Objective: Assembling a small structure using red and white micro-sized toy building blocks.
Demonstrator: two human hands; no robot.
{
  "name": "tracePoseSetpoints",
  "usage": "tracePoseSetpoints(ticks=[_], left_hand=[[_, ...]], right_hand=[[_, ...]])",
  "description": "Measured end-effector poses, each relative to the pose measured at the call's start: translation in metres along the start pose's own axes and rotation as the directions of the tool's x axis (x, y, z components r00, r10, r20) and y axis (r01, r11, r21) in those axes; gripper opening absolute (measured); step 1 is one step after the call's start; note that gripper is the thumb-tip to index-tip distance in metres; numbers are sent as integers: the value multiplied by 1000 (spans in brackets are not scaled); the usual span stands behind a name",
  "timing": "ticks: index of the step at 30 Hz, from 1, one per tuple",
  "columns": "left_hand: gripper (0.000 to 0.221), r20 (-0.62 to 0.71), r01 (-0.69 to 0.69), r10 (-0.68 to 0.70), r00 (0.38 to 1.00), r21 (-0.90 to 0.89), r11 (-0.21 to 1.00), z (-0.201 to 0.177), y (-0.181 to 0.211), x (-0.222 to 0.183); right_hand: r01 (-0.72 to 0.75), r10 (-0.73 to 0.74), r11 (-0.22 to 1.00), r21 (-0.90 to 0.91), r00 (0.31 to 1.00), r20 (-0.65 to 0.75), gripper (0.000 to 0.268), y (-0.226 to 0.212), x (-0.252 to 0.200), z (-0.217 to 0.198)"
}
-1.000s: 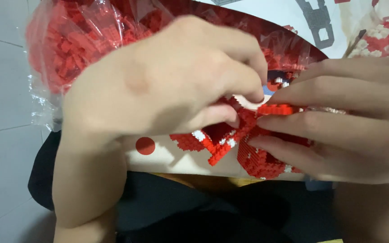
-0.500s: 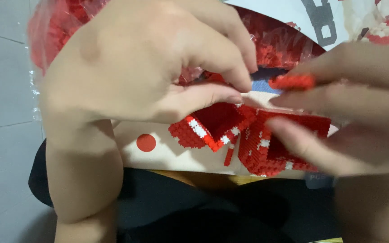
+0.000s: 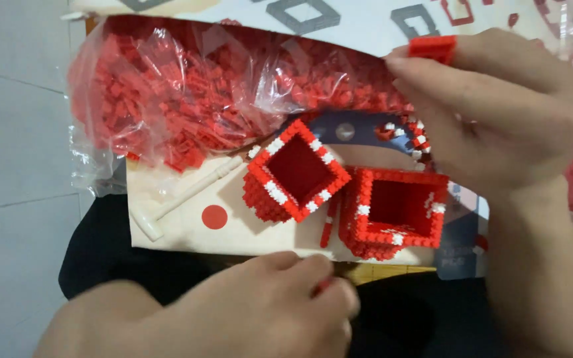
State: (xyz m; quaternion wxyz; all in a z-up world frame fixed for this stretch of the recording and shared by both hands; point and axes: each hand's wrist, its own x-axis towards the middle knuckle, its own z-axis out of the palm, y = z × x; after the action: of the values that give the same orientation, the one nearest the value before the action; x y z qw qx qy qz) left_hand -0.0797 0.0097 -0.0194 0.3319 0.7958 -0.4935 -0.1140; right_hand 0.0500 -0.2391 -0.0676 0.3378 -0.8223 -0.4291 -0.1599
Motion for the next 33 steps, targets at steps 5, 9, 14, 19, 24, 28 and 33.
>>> tracePoseSetpoints(ticks=[5, 9, 14, 19, 24, 28, 33], left_hand=[[36, -322, 340, -204, 924, 454, 824, 42, 5, -8], [49, -448, 494, -288, 846, 460, 737, 77, 7, -7], [24, -523, 573, -409, 748, 196, 796, 86, 5, 5], [21, -530, 659, -508, 679, 133, 741, 86, 7, 2], [38, -618, 656, -465, 634, 111, 747, 71, 19, -9], [30, -651, 674, -547, 526, -73, 735, 42, 37, -20], [31, -701, 716, -566, 435, -112, 689, 25, 30, -11]], right_hand=[[103, -103, 995, -6, 992, -75, 30, 2, 3, 3], [111, -115, 992, -59, 991, -69, 28, 2, 2, 3], [118, -119, 991, -60, 993, -26, 20, 2, 0, 1], [102, -102, 995, -1, 995, -21, 17, 2, 0, 0], [66, -65, 994, 84, 998, -17, 17, -1, 4, -1], [73, -79, 985, 156, 996, 32, 21, -1, 8, -6], [140, -181, 953, 270, 975, 132, 44, -5, 18, -4]])
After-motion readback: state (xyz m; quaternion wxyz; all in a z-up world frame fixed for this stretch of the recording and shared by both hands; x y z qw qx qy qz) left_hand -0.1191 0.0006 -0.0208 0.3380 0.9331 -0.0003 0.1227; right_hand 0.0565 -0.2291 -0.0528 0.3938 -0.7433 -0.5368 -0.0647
